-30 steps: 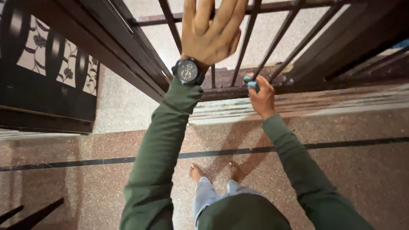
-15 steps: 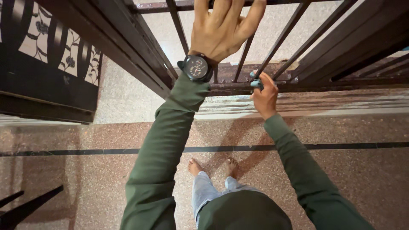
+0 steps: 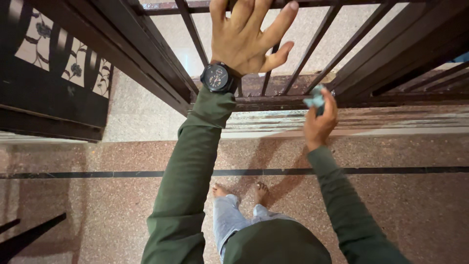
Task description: The person wipes the bars and frame of a metal gate using a cloth, moving between different sections of the grille.
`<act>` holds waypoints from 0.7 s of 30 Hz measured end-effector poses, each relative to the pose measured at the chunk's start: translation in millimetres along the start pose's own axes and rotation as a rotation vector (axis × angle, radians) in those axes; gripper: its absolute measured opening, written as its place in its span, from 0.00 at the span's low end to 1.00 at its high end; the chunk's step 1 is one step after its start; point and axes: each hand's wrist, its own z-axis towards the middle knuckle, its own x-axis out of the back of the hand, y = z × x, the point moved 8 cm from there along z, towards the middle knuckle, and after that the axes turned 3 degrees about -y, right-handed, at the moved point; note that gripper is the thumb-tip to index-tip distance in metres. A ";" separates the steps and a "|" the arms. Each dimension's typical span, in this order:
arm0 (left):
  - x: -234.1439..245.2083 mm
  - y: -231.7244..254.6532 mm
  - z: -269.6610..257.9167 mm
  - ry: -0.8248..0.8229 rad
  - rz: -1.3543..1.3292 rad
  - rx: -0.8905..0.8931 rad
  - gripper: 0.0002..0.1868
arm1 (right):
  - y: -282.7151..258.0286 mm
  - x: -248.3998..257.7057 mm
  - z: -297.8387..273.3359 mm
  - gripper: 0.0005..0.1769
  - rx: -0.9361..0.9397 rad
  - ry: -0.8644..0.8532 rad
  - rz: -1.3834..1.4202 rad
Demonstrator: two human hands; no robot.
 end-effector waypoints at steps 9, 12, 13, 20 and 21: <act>-14.7 4.0 -8.3 -0.022 0.052 0.029 0.28 | 13.1 -31.6 22.9 0.15 0.203 -0.286 -0.120; -16.8 4.0 -8.5 -0.026 0.066 0.037 0.27 | 25.5 -28.9 15.4 0.19 0.116 -0.291 -0.286; -17.3 4.4 -8.3 -0.032 0.069 0.042 0.27 | 28.1 -27.0 11.8 0.23 0.073 -0.302 -0.310; -17.5 5.4 -10.2 -0.057 0.065 0.036 0.31 | 33.1 -32.2 11.6 0.21 0.004 -0.204 -0.126; -17.8 4.7 -8.7 -0.038 0.068 0.034 0.32 | 35.1 -33.8 15.3 0.20 -0.010 -0.205 -0.066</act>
